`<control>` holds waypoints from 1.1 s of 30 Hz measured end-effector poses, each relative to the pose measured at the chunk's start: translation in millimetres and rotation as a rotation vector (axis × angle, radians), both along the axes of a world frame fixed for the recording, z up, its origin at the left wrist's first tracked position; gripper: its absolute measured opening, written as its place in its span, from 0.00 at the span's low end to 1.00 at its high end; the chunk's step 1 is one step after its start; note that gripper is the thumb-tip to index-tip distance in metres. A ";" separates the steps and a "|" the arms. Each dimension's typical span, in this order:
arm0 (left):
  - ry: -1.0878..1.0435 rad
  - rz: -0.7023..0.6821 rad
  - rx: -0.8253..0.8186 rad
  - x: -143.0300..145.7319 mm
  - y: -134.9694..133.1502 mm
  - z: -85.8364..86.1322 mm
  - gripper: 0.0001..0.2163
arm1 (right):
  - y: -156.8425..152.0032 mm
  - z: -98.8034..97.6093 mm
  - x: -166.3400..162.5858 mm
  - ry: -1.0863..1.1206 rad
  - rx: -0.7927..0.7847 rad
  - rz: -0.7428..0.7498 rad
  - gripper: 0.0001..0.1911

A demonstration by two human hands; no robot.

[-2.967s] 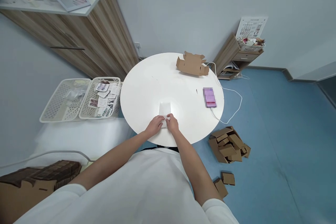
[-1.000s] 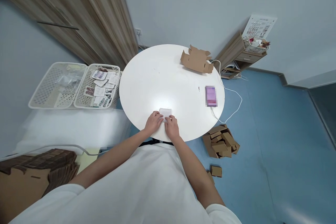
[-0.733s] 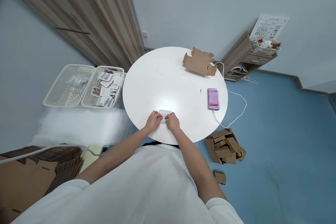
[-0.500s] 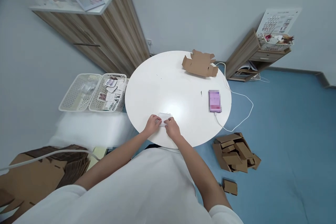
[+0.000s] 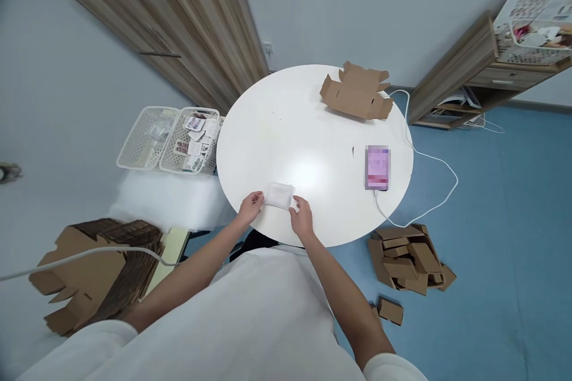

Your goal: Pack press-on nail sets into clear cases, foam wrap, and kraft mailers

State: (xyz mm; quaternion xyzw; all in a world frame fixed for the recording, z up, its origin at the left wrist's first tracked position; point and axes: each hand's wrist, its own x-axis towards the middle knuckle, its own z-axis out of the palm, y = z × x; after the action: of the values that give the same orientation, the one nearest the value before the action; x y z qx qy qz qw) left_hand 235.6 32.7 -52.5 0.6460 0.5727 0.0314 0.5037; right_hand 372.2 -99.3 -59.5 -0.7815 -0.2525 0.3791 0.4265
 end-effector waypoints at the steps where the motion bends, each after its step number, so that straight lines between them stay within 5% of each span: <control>1: -0.008 -0.022 0.003 1.4 0.5 -1.3 0.18 | 2.9 -0.5 -1.2 -0.005 0.002 0.008 0.22; 8: -0.091 -0.248 0.115 11.1 1.0 -11.7 0.19 | 15.1 0.9 -12.5 0.070 -0.041 0.011 0.25; 13: -0.178 -0.165 0.082 -0.1 13.8 -14.6 0.20 | 36.2 3.5 -20.0 0.097 -0.071 -0.015 0.25; 18: -0.215 0.018 0.123 -27.3 72.3 -13.7 0.15 | 106.1 4.7 -40.9 0.112 -0.048 0.075 0.25; 24: -0.115 -0.009 0.386 -53.4 154.0 -10.4 0.17 | 203.7 -1.2 -70.1 0.185 0.062 0.133 0.24; 33: -0.031 -0.086 0.498 -44.2 179.9 -13.0 0.29 | 255.5 -7.6 -72.6 0.113 0.084 0.118 0.24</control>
State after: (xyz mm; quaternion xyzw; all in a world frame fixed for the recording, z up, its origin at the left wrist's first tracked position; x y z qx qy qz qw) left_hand 191.3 212.6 -65.5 0.7732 0.5115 0.1602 0.3388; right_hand 299.7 156.2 -67.2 -0.7240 -0.2893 0.4361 0.4494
